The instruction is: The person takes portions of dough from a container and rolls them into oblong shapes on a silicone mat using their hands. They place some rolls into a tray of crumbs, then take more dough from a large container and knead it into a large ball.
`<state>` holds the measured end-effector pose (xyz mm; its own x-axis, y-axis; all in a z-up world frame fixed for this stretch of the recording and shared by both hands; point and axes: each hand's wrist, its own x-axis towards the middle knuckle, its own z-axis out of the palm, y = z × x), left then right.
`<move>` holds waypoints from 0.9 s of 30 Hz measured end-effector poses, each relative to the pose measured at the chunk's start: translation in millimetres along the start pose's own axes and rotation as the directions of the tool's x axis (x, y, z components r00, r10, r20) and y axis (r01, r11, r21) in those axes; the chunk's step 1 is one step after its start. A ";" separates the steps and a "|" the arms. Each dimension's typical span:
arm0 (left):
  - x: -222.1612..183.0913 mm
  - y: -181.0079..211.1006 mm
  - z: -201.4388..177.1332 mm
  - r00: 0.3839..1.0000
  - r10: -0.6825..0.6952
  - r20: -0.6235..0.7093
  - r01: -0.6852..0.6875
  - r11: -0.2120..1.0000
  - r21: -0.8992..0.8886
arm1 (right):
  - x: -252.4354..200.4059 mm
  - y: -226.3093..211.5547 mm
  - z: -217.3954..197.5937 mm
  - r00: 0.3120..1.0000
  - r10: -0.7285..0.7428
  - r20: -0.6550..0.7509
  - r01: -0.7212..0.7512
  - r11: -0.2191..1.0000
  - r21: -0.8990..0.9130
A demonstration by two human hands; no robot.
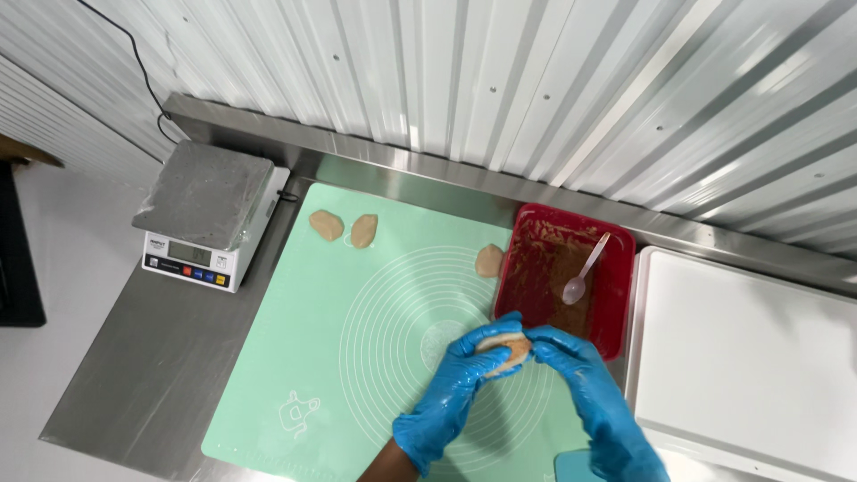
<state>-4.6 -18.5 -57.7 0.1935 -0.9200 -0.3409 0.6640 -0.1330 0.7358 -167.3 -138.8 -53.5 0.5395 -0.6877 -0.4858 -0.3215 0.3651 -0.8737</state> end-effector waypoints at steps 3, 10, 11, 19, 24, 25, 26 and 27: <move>6.5 -13.7 -11.4 0.994 0.065 -0.085 -0.052 0.989 0.142 | -0.7 3.6 14.4 0.998 0.010 -0.055 -0.008 0.999 0.032; 24.3 -57.6 -26.0 0.960 -0.073 -0.269 0.101 0.991 0.090 | -11.8 15.8 43.4 0.891 -0.430 -0.147 0.359 0.864 -0.354; 29.4 -69.6 -32.4 0.940 -0.151 -0.305 0.180 0.981 0.069 | -13.4 19.4 46.3 0.838 -0.528 -0.139 0.411 0.777 -0.476; 26.1 -86.3 -46.2 0.991 -0.024 -0.134 -0.007 0.974 -0.227 | -24.2 50.3 59.7 0.643 -0.748 0.166 0.402 0.144 -0.904; -0.6 -39.9 -16.5 0.985 -0.020 -0.170 -0.016 0.978 -0.206 | -39.1 53.5 61.5 0.525 -0.850 0.035 0.554 0.311 -0.772; -3.0 -37.7 -15.5 0.986 -0.018 -0.164 -0.021 0.972 -0.234 | -40.3 52.2 61.6 0.518 -0.855 0.013 0.550 0.322 -0.771; -4.7 -37.9 -15.6 0.987 -0.016 -0.157 -0.026 0.965 -0.263 | -39.9 49.9 61.3 0.511 -0.860 -0.008 0.546 0.331 -0.770; -5.8 -39.7 -15.4 0.991 0.013 -0.134 -0.051 0.958 -0.283 | -41.3 48.4 61.5 0.503 -0.864 -0.028 0.541 0.340 -0.769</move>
<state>-20.9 -2.3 -94.0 0.2974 -0.8640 -0.4062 0.8302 0.0239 0.5570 -157.3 -54.1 -77.2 0.5268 -0.6790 0.5114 -0.4160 -0.7306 -0.5415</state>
